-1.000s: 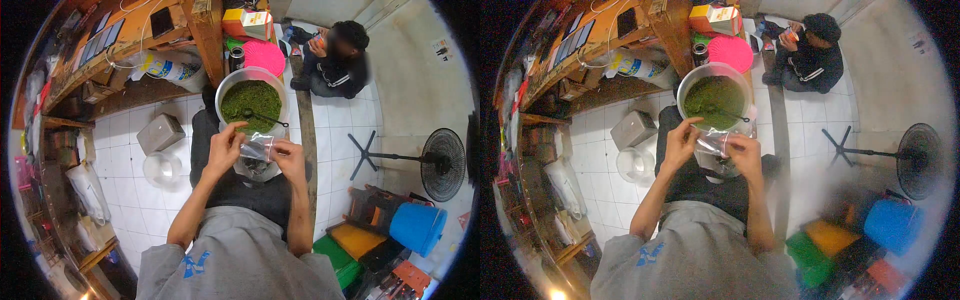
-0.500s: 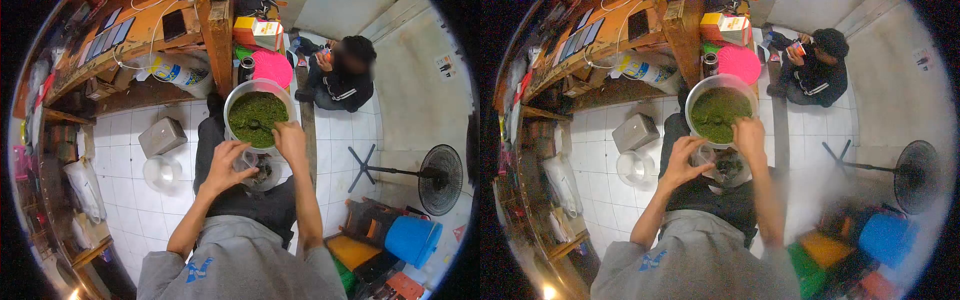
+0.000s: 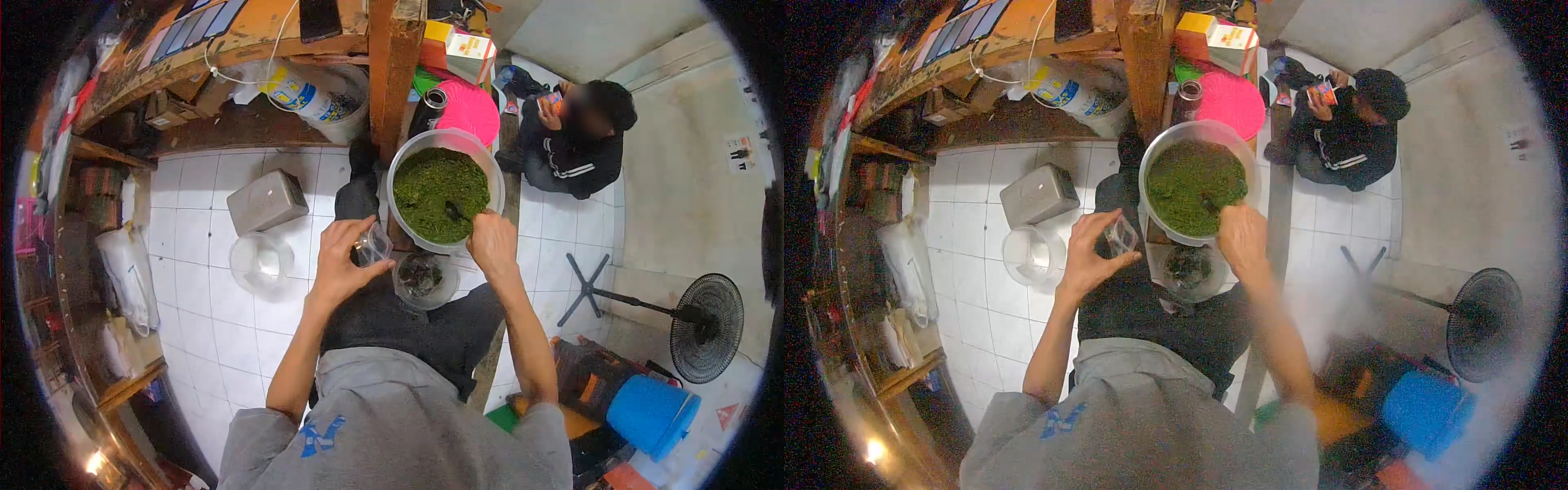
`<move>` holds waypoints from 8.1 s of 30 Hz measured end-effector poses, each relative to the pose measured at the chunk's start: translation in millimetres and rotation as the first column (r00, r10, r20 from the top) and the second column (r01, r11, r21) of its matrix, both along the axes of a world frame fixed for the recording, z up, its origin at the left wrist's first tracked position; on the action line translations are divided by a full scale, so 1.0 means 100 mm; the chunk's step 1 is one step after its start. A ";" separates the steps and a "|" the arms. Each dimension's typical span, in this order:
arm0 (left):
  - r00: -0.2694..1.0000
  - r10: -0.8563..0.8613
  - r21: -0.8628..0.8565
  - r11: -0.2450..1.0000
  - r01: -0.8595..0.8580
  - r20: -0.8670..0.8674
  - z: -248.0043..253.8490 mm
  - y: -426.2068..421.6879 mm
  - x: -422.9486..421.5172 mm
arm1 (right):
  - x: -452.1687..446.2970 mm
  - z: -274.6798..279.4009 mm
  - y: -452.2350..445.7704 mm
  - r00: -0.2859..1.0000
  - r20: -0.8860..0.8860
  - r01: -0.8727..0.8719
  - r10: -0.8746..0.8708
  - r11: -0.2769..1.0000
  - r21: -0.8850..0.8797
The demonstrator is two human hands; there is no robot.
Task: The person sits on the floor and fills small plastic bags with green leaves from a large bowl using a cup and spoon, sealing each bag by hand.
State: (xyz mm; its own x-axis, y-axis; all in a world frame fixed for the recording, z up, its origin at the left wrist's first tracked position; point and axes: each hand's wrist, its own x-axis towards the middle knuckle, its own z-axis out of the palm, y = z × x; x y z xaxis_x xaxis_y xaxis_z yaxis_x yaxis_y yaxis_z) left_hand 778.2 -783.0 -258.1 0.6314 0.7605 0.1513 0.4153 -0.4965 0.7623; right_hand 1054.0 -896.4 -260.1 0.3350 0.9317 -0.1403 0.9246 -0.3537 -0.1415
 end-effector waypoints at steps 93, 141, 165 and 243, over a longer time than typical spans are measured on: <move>0.972 0.095 -0.723 0.684 0.092 0.214 -0.29 -0.90 0.06 | 0.39 -2.70 -0.76 0.689 -0.426 0.725 -0.586 0.565 0.395; 0.982 -0.115 -0.556 0.811 0.180 0.149 -0.30 -0.81 0.84 | -0.80 0.07 -0.80 0.565 -0.812 0.633 -0.144 0.708 0.315; 0.968 -0.177 -0.534 0.808 0.247 0.180 0.03 -0.25 0.69 | -0.59 0.10 -0.79 0.278 -0.960 0.706 0.041 0.668 0.234; 0.994 0.104 0.000 0.995 -0.104 0.042 0.01 0.15 0.22 | 0.03 -0.43 0.13 0.564 -0.797 0.216 -0.216 0.970 -0.110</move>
